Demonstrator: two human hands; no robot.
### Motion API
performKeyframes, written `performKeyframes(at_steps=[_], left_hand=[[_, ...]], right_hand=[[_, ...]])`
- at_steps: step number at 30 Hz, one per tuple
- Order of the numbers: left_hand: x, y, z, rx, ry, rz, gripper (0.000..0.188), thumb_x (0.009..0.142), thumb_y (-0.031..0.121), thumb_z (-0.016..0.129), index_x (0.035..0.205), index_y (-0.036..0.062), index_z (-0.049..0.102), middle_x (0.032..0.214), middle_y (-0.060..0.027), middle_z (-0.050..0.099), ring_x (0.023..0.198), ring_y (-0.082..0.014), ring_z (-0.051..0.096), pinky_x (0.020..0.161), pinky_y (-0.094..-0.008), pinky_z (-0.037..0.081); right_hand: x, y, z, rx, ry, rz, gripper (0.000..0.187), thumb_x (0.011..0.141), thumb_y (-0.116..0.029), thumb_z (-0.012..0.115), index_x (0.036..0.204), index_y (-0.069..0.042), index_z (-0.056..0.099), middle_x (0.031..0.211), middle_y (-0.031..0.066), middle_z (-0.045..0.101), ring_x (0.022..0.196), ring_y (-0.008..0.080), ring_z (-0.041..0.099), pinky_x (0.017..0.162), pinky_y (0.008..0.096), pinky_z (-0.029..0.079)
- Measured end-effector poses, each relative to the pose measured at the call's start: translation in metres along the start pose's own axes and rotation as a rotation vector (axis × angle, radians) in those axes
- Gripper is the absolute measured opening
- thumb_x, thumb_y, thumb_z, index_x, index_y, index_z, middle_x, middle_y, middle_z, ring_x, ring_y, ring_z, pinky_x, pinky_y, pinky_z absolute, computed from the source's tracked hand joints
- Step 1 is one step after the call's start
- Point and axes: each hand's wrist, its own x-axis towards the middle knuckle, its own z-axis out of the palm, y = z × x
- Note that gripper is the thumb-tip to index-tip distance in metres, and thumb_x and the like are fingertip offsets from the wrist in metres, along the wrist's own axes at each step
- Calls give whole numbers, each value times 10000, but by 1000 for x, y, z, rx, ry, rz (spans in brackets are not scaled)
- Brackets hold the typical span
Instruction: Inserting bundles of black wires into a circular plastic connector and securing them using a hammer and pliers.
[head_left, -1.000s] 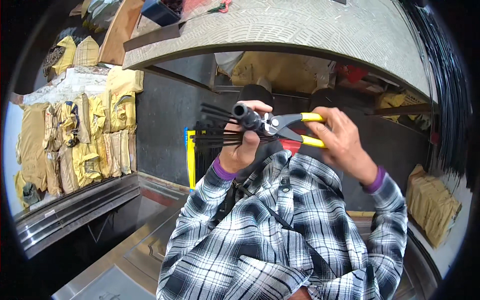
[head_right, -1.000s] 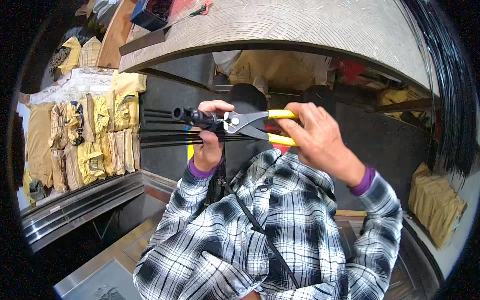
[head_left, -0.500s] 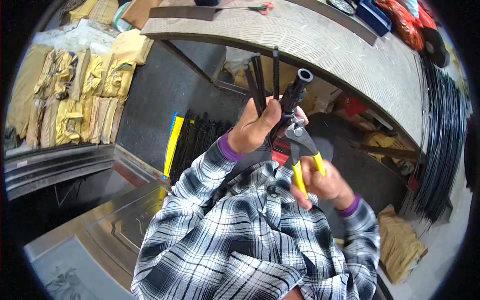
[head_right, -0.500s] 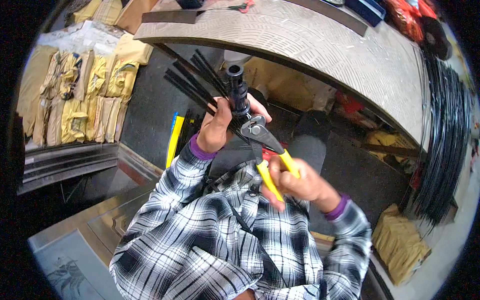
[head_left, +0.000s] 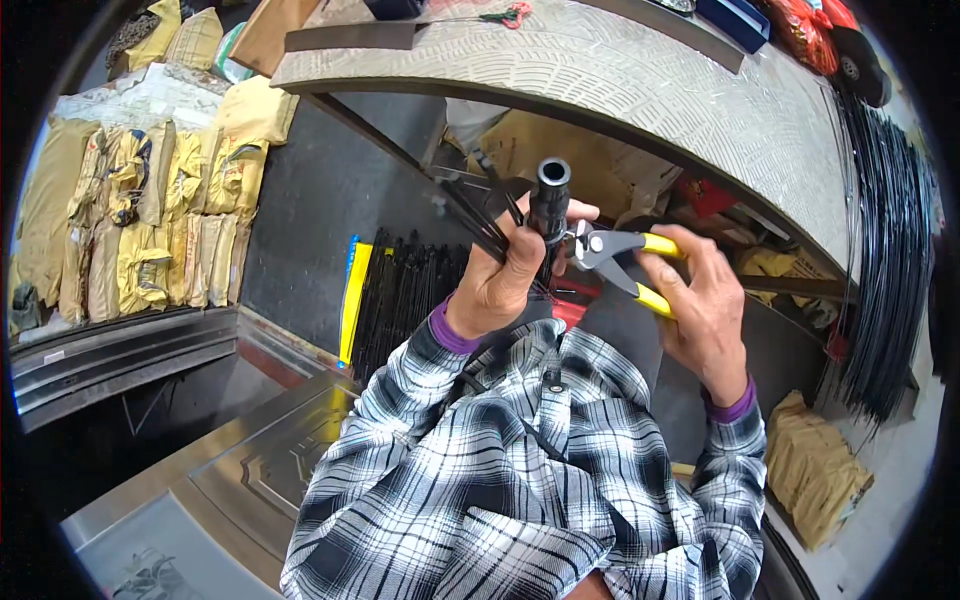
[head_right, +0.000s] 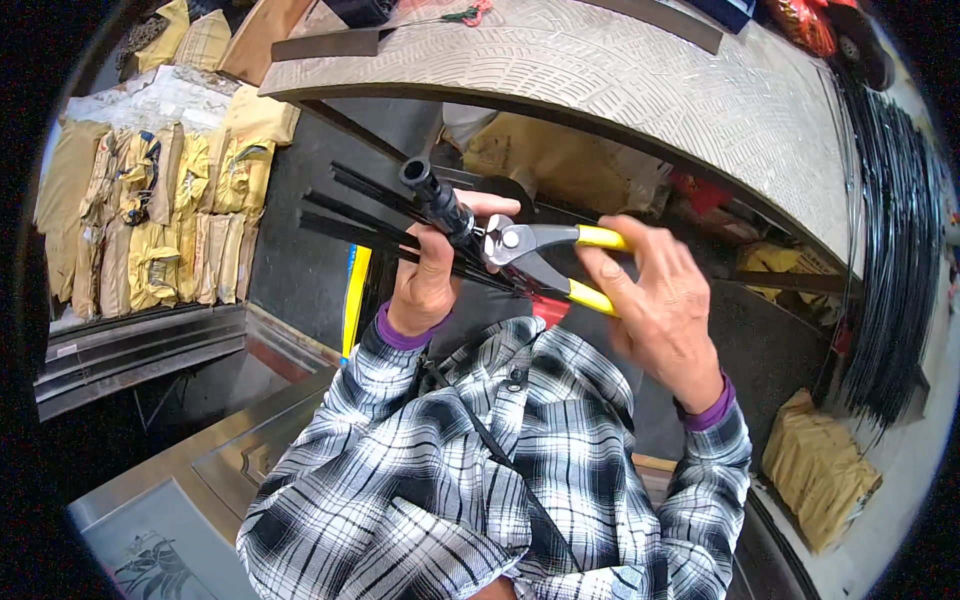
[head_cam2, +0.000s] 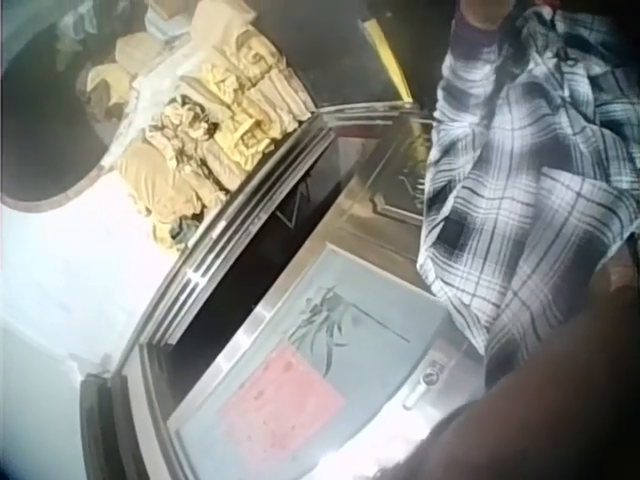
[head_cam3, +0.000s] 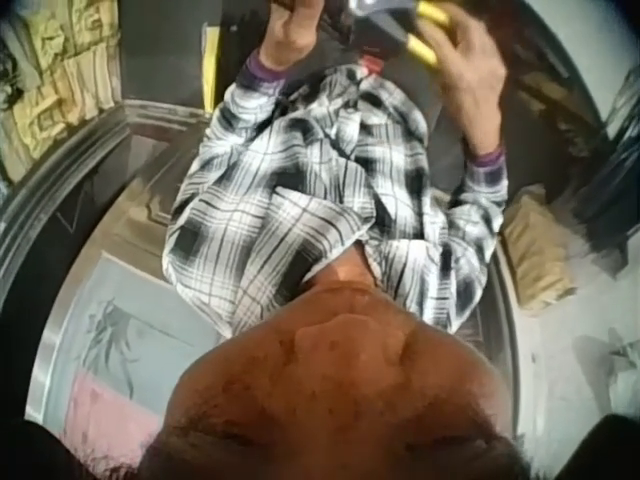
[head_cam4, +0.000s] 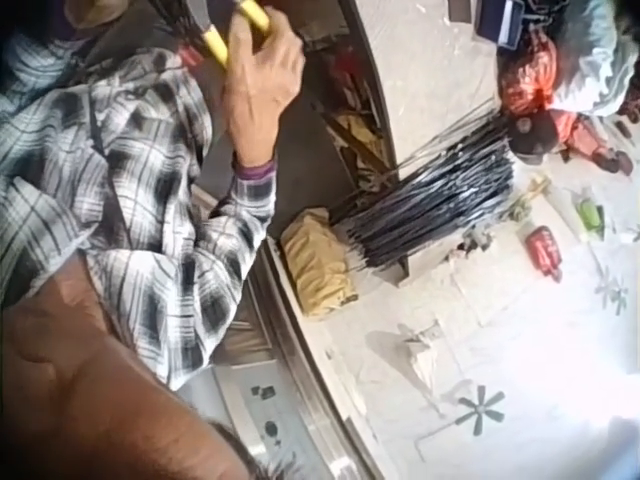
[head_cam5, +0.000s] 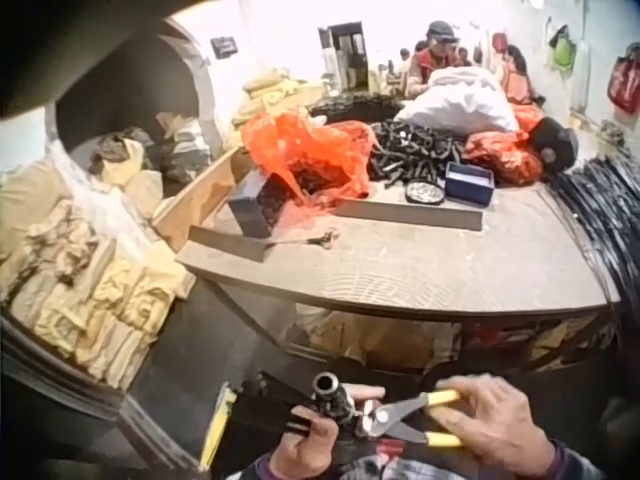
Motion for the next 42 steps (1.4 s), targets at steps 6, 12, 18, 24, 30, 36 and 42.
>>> performKeyframes(at_steps=[6, 12, 18, 24, 30, 36, 42], left_hand=[[-6, 10, 5, 114, 67, -97, 799, 784, 672, 373, 1128, -35, 515, 975, -61, 561, 817, -83, 517, 675, -217, 443], [-8, 3, 4, -12, 25, -16, 628, 850, 546, 425, 1179, 14, 482, 879, 9, 539, 665, -49, 422, 595, -195, 362], [-9, 2, 5, -15, 45, -21, 628, 851, 545, 422, 1173, 9, 484, 895, 3, 547, 664, -46, 421, 598, -191, 367], [-10, 8, 11, 189, 141, -39, 742, 833, 629, 320, 1068, -35, 552, 920, -62, 575, 729, -85, 527, 635, -224, 428], [-12, -1, 1, -6, 100, -30, 621, 860, 540, 405, 1117, -18, 501, 828, -31, 547, 693, -61, 479, 618, -205, 407], [-11, 0, -2, -40, 97, -66, 700, 834, 606, 368, 1067, -37, 517, 806, -45, 556, 699, -89, 498, 634, -228, 416], [-10, 5, -3, 103, 44, -61, 744, 812, 676, 253, 963, -15, 485, 807, -83, 541, 657, -124, 522, 606, -248, 431]], right_hand=[[8, -6, -18, -293, 10, -57, 391, 686, -72, 603, 1076, -81, 574, 1231, 156, 440, 1084, 305, 476, 1000, 506, 286], [9, -5, -18, -346, 34, -83, 348, 692, -86, 621, 1038, -84, 582, 1144, 134, 478, 1034, 272, 504, 1000, 534, 266], [7, -4, -14, -207, -1, -86, 260, 675, -65, 629, 929, -47, 574, 944, 115, 489, 816, 248, 531, 795, 427, 433], [7, 9, 3, -13, 4, -136, 198, 655, -73, 645, 816, -22, 542, 850, 124, 487, 684, 248, 530, 552, 350, 430], [-2, -4, 33, 842, -137, 66, 137, 698, -13, 629, 801, 12, 541, 834, 130, 555, 725, 252, 556, 610, 301, 441], [8, 6, 1, 1332, -441, 235, 152, 839, -88, 553, 924, 19, 487, 868, 117, 590, 712, 155, 603, 593, 257, 495], [16, 10, -20, 1183, -589, 231, 161, 859, -90, 534, 940, -22, 414, 778, 89, 601, 561, 131, 608, 493, 235, 481]])
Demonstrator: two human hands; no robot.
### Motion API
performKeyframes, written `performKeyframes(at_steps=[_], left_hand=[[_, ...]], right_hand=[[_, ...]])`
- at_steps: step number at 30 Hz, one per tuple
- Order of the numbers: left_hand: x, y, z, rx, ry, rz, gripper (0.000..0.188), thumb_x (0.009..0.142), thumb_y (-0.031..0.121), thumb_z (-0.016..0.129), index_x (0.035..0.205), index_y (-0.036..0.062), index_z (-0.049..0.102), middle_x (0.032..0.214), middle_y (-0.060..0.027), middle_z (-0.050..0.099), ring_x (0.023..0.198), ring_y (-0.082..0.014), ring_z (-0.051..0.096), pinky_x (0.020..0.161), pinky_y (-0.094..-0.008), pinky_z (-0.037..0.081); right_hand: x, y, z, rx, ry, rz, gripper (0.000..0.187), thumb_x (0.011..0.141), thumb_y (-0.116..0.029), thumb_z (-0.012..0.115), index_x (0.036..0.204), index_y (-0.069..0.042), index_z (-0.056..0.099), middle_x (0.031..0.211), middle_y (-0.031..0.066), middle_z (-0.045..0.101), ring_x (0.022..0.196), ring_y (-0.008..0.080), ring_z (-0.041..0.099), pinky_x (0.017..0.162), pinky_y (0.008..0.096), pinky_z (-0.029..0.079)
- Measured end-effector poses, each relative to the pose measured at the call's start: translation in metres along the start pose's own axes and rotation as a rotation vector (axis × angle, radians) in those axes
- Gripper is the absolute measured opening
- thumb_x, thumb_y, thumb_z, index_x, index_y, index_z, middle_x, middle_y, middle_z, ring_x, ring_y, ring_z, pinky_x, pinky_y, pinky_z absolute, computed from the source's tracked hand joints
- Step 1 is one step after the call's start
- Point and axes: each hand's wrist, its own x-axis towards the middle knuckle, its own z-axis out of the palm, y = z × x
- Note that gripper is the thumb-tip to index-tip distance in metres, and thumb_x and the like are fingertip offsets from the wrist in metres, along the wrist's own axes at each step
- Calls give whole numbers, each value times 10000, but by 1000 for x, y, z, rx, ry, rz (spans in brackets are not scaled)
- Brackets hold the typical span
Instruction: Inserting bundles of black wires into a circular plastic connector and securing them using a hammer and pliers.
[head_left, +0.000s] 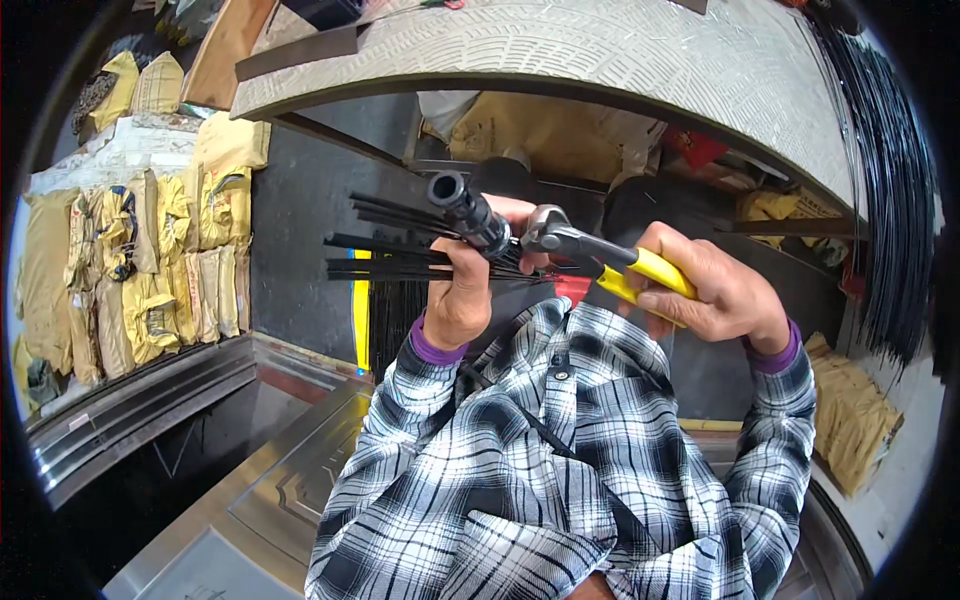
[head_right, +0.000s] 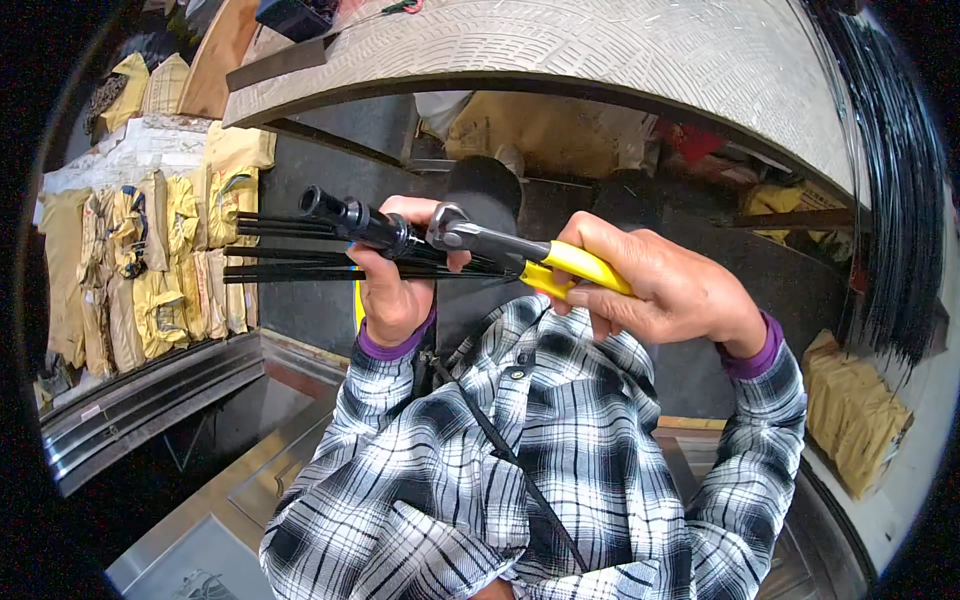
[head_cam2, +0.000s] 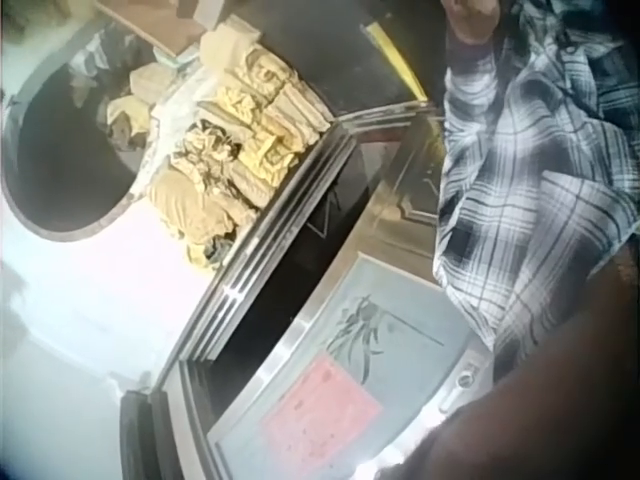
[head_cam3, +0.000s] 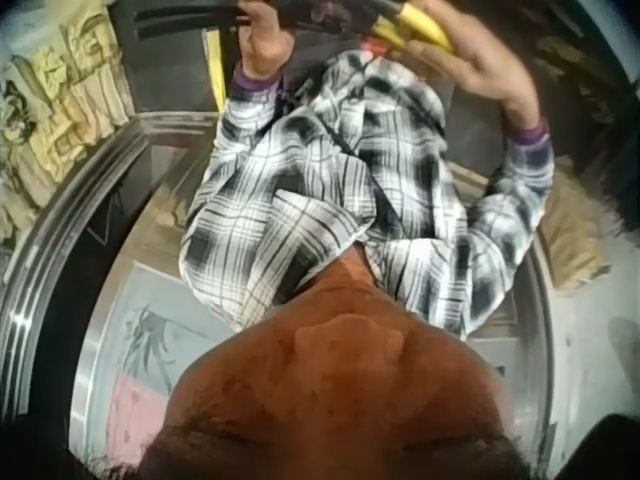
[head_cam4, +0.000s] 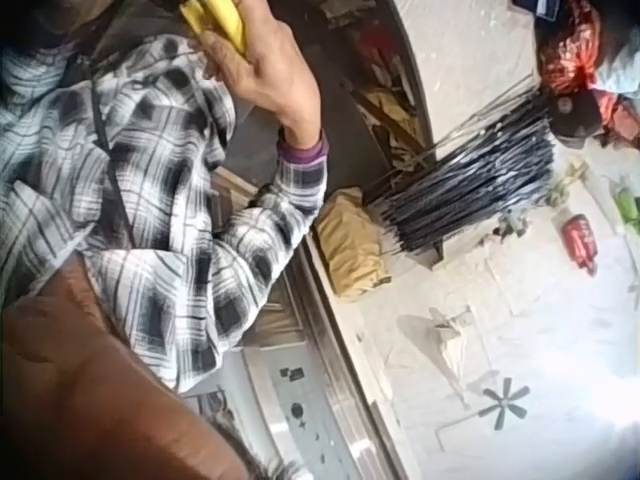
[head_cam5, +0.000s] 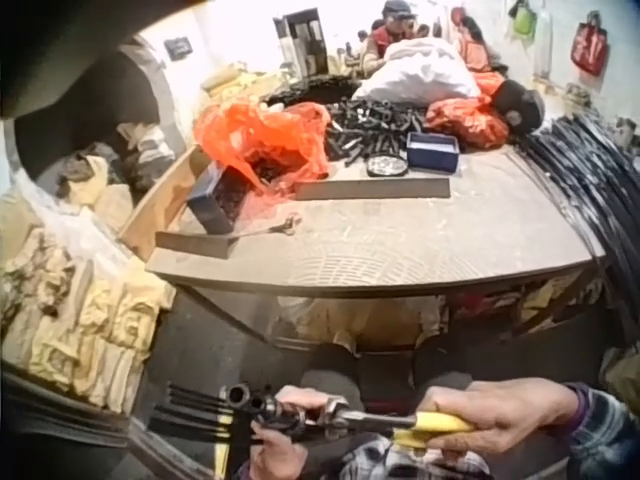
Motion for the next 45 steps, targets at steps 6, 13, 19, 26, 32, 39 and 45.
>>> performKeyframes(at_steps=[6, 13, 19, 26, 32, 39, 45], left_hand=[[-3, -3, 1, -29, 8, 18, 711, 817, 660, 288, 975, -9, 470, 796, -90, 531, 643, -133, 515, 596, -259, 428], [0, 2, 5, -8, -35, 10, 715, 810, 667, 296, 973, -8, 466, 795, -99, 527, 650, -142, 515, 585, -258, 423], [-4, 3, 14, 160, 87, -16, 764, 803, 691, 252, 990, -16, 474, 756, -80, 534, 585, -126, 501, 554, -234, 413], [2, 2, 11, 42, 30, -39, 740, 806, 680, 294, 990, -14, 469, 804, -79, 517, 667, -127, 483, 632, -247, 406], [3, -1, 15, -33, 63, -4, 682, 805, 653, 355, 966, -2, 458, 820, -84, 502, 687, -127, 476, 629, -252, 401], [-4, 5, 19, 135, 137, -39, 711, 808, 663, 319, 984, -11, 459, 813, -74, 505, 642, -121, 488, 619, -239, 405], [-5, 4, 23, 174, 106, -18, 729, 815, 674, 266, 985, -5, 467, 748, -70, 502, 609, -105, 464, 593, -224, 390]], right_hand=[[0, -2, -5, -226, -22, -109, 199, 870, -140, 527, 998, -27, 425, 784, 79, 603, 520, 144, 590, 461, 277, 466], [-2, 0, -7, -276, -6, -150, 232, 849, -120, 545, 1010, -30, 406, 738, 99, 580, 533, 248, 585, 448, 332, 425], [1, 24, 19, -463, 186, -136, 263, 792, -33, 582, 984, -17, 403, 651, 180, 518, 585, 373, 560, 486, 394, 420], [8, 39, 22, 120, 151, -22, 236, 853, -125, 568, 984, -35, 393, 742, 90, 602, 588, 136, 616, 512, 245, 466], [6, 38, 9, -372, 211, -219, 280, 824, -108, 593, 1009, -31, 398, 712, 118, 568, 535, 234, 594, 447, 304, 416], [5, 29, 12, -490, 235, -220, 296, 817, -74, 581, 1038, -44, 387, 634, 146, 542, 509, 302, 564, 412, 354, 393], [3, 43, 32, -409, 256, -164, 327, 785, -35, 601, 1049, -4, 411, 780, 174, 579, 653, 363, 591, 520, 378, 454]])
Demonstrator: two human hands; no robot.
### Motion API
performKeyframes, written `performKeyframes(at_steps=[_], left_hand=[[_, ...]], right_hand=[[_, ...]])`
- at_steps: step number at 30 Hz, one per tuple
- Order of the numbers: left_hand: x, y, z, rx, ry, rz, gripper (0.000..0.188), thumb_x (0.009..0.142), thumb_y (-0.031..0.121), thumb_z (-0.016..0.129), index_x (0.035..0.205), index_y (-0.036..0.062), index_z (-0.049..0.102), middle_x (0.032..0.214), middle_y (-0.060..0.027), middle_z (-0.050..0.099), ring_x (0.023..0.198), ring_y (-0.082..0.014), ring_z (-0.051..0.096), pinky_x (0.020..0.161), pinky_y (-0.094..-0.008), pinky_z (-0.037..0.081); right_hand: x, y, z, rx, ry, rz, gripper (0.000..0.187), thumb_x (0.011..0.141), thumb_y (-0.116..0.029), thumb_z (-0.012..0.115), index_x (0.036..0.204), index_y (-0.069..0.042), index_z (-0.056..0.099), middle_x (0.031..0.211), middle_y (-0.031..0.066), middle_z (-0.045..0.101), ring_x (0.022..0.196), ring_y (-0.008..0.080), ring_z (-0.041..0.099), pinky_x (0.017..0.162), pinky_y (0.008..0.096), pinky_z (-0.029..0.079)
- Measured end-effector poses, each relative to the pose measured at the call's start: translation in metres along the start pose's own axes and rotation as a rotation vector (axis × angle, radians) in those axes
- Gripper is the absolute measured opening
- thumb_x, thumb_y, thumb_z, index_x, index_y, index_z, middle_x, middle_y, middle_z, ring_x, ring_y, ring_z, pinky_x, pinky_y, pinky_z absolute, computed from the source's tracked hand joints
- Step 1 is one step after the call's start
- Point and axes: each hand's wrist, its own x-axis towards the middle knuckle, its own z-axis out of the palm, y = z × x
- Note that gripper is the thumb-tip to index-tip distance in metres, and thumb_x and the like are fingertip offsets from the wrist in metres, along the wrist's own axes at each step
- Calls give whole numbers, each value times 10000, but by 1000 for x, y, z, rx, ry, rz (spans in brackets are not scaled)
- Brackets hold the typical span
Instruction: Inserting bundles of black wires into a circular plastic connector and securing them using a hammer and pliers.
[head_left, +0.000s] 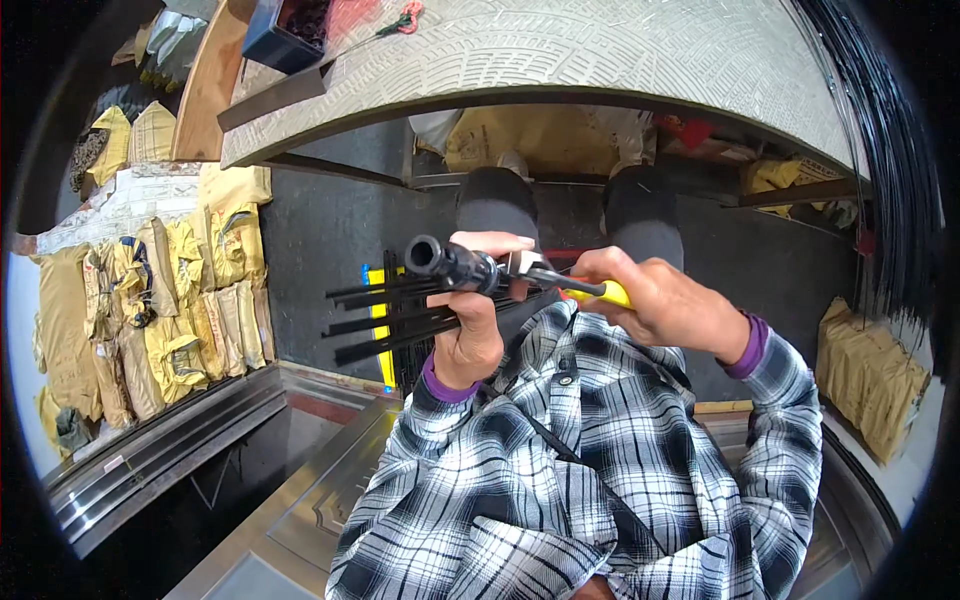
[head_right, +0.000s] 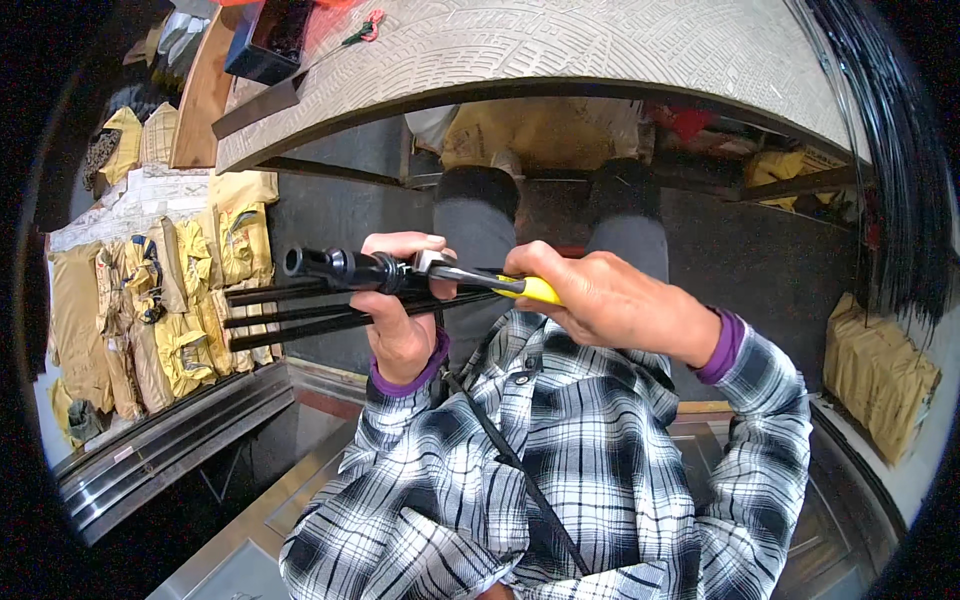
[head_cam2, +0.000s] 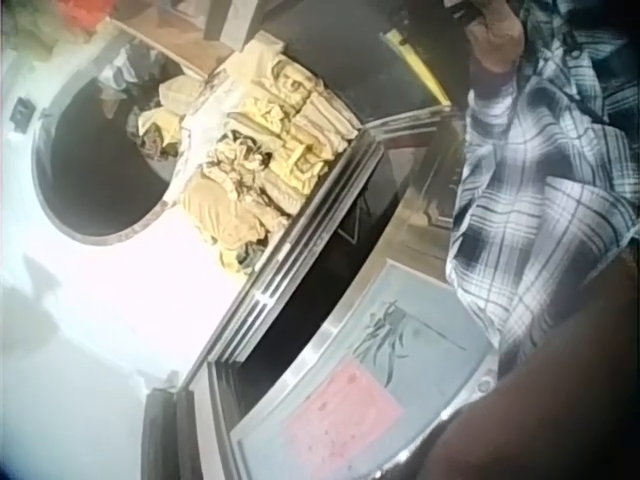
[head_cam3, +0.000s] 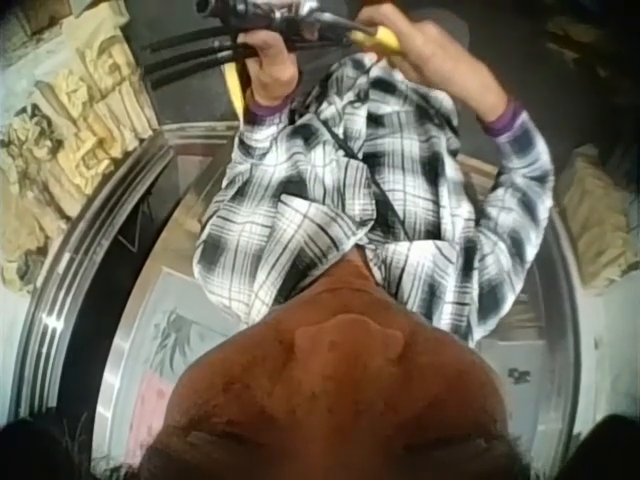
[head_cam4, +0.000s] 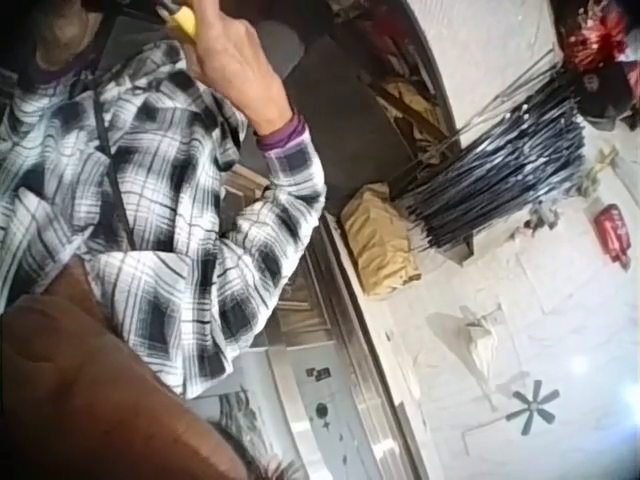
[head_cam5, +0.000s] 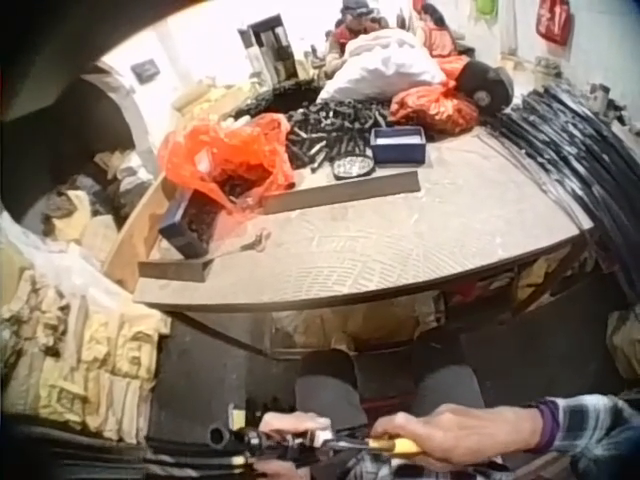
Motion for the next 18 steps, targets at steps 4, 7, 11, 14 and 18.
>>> performKeyframes(at_steps=[4, 7, 11, 14, 18], left_hand=[[0, -16, -6, -310, -91, -7, 713, 828, 661, 265, 990, -6, 456, 712, -71, 490, 593, -107, 453, 589, -232, 389], [4, -12, -11, -334, -138, 30, 736, 838, 655, 247, 998, -34, 448, 687, -72, 492, 583, -119, 464, 580, -249, 406], [3, -15, -11, -290, -72, 25, 775, 843, 655, 214, 1014, -63, 451, 685, -81, 508, 587, -133, 486, 572, -264, 428], [5, -14, -9, -261, -51, 23, 785, 841, 659, 203, 1012, -65, 455, 694, -87, 517, 594, -138, 494, 570, -262, 431], [4, -17, -12, -220, -26, 10, 801, 831, 672, 198, 1012, -63, 459, 700, -90, 524, 606, -147, 503, 586, -268, 433]], right_hand=[[3, 9, -3, 102, -23, -80, 347, 799, -41, 593, 1085, -15, 397, 803, 140, 589, 610, 294, 612, 511, 350, 459], [7, 2, -12, 261, -128, 73, 332, 819, -70, 584, 1091, -31, 398, 800, 96, 596, 576, 178, 613, 507, 293, 472], [5, 2, -6, 244, -98, 113, 317, 834, -87, 569, 1094, -39, 395, 789, 83, 598, 574, 153, 611, 501, 272, 474], [3, -4, -2, 200, -51, 109, 305, 839, -86, 561, 1090, -38, 393, 789, 86, 594, 578, 159, 613, 499, 273, 474], [3, -7, 5, 151, -13, 110, 284, 843, -68, 550, 1076, -30, 392, 794, 98, 579, 581, 171, 616, 499, 281, 473]])
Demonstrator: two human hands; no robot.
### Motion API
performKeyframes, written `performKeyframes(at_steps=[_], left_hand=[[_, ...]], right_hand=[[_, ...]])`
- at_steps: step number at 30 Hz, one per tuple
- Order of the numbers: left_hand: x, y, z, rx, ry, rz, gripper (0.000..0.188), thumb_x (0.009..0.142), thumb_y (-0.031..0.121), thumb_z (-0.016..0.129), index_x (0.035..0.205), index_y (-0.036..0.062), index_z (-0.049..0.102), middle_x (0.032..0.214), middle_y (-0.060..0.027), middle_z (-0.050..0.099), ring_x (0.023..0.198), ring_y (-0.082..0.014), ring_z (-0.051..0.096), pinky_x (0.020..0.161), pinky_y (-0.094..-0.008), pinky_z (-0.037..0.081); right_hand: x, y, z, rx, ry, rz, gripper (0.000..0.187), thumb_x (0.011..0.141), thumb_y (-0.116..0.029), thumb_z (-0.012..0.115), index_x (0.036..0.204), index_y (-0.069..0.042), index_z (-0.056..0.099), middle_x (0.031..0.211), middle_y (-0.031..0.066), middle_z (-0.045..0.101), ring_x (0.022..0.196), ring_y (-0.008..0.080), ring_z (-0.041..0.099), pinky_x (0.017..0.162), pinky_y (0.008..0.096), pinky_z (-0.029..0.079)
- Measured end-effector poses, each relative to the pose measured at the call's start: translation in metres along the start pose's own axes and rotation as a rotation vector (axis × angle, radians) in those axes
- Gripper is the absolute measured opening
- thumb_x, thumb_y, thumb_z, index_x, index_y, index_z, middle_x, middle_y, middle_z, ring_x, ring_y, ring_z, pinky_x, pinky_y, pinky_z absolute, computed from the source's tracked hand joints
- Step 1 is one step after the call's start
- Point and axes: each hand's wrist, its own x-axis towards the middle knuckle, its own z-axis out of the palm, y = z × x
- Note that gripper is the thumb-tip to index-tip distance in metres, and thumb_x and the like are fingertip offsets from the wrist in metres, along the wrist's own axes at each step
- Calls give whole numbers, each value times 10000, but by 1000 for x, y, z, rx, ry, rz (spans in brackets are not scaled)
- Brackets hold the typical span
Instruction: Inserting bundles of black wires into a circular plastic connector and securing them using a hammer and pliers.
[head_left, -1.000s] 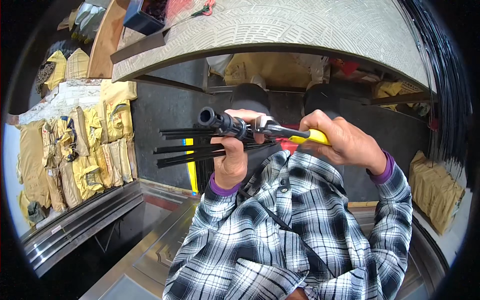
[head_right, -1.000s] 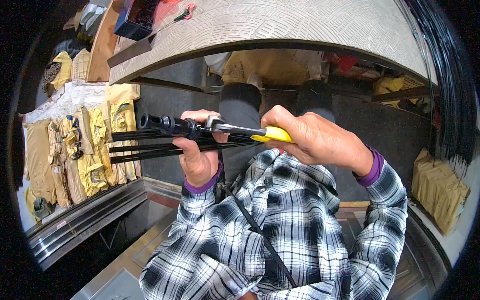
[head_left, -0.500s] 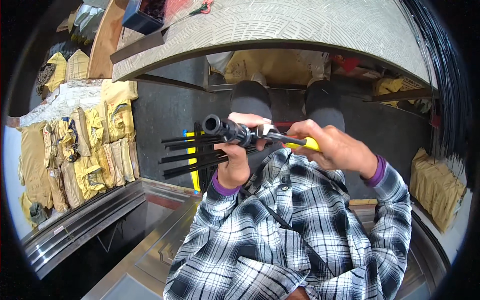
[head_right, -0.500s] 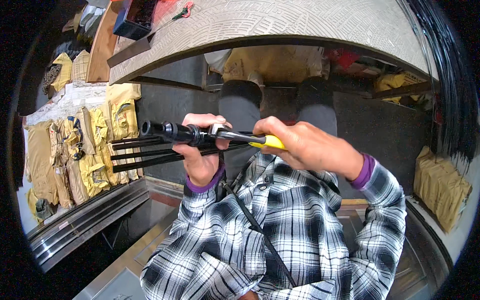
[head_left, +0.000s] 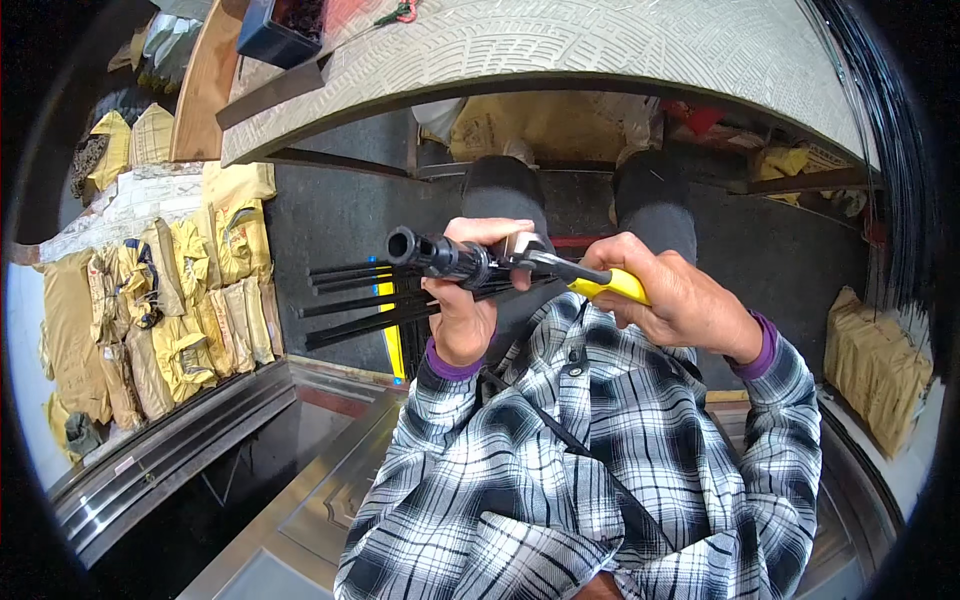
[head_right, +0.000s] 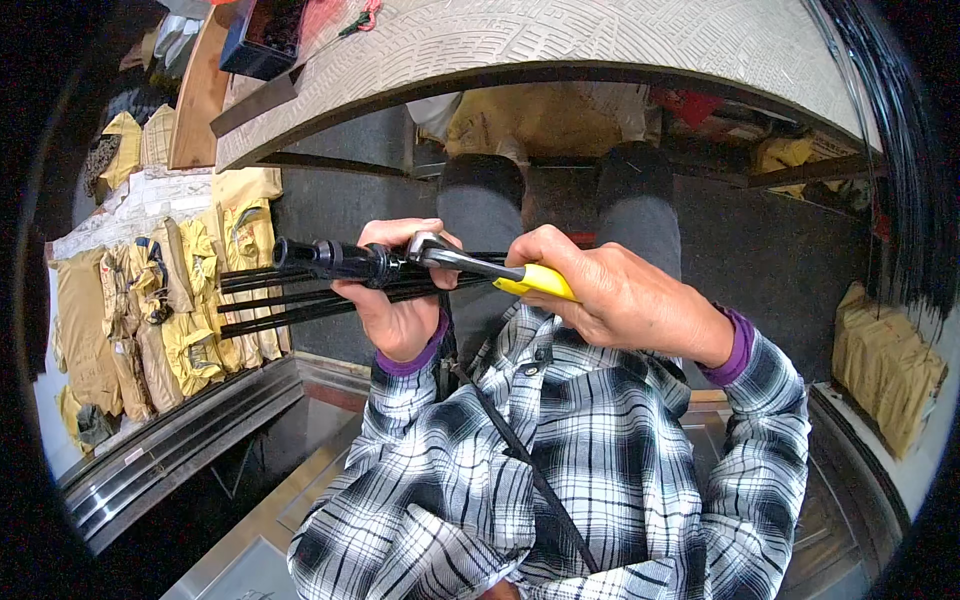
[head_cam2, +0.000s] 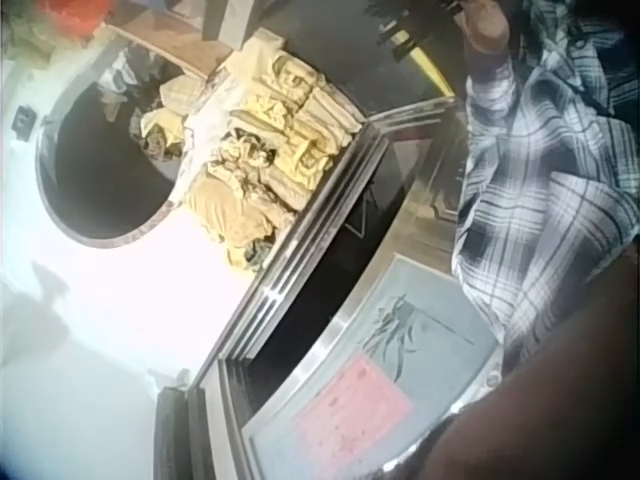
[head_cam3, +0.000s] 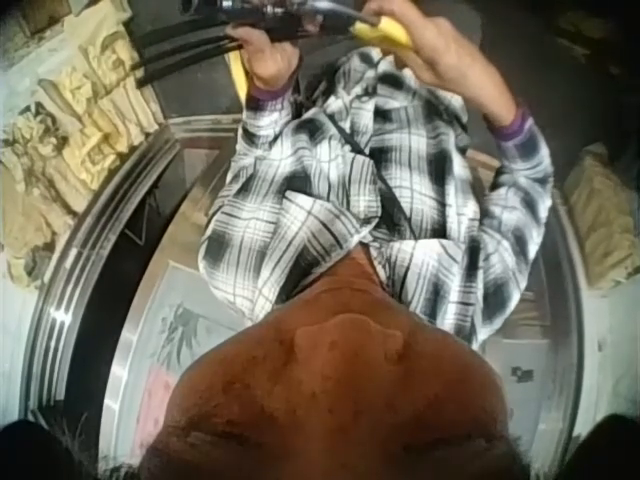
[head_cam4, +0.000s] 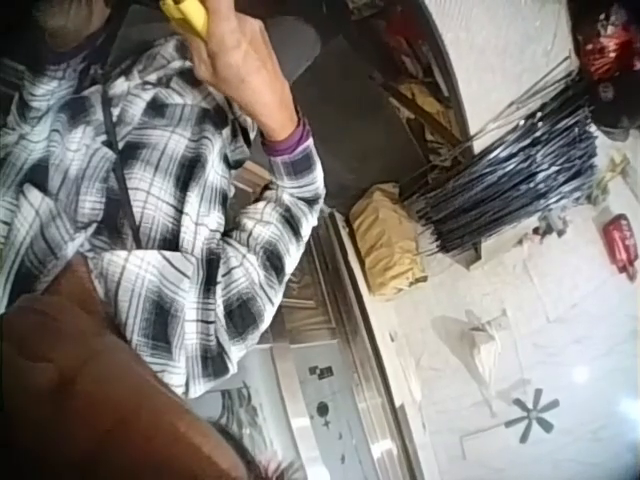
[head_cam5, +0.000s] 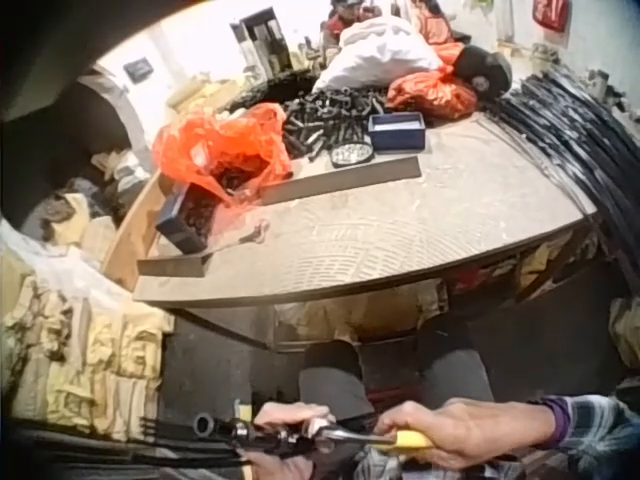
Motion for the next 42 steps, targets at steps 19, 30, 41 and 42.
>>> performKeyframes(at_steps=[19, 30, 41, 42], left_hand=[[24, -28, -1, -54, 210, 61, 699, 881, 587, 237, 1099, -46, 440, 670, -67, 511, 660, -183, 523, 661, -302, 431], [27, -42, -14, 17, 43, -32, 710, 860, 602, 275, 1080, -48, 456, 698, -98, 550, 648, -168, 530, 636, -293, 430], [37, -44, -29, -15, 73, -51, 704, 855, 600, 292, 1068, -53, 446, 697, -100, 551, 648, -169, 535, 623, -292, 441], [37, -44, -30, -16, 81, -49, 699, 858, 595, 293, 1068, -54, 443, 697, -101, 551, 646, -170, 535, 622, -293, 442]], right_hand=[[69, 9, -82, 69, 665, -24, 155, 711, -57, 689, 743, -19, 543, 704, 14, 557, 658, 73, 528, 576, 236, 432], [240, 52, -255, -1297, 691, 258, 206, 743, -220, 612, 823, -32, 633, 894, 153, 571, 812, 315, 598, 660, 410, 468], [272, 54, -254, -1206, 710, 337, 192, 753, -217, 587, 880, -86, 647, 931, 134, 557, 814, 311, 588, 662, 414, 463], [274, 53, -253, -1206, 708, 332, 192, 753, -217, 587, 880, -86, 647, 931, 134, 557, 814, 311, 588, 662, 414, 463]])
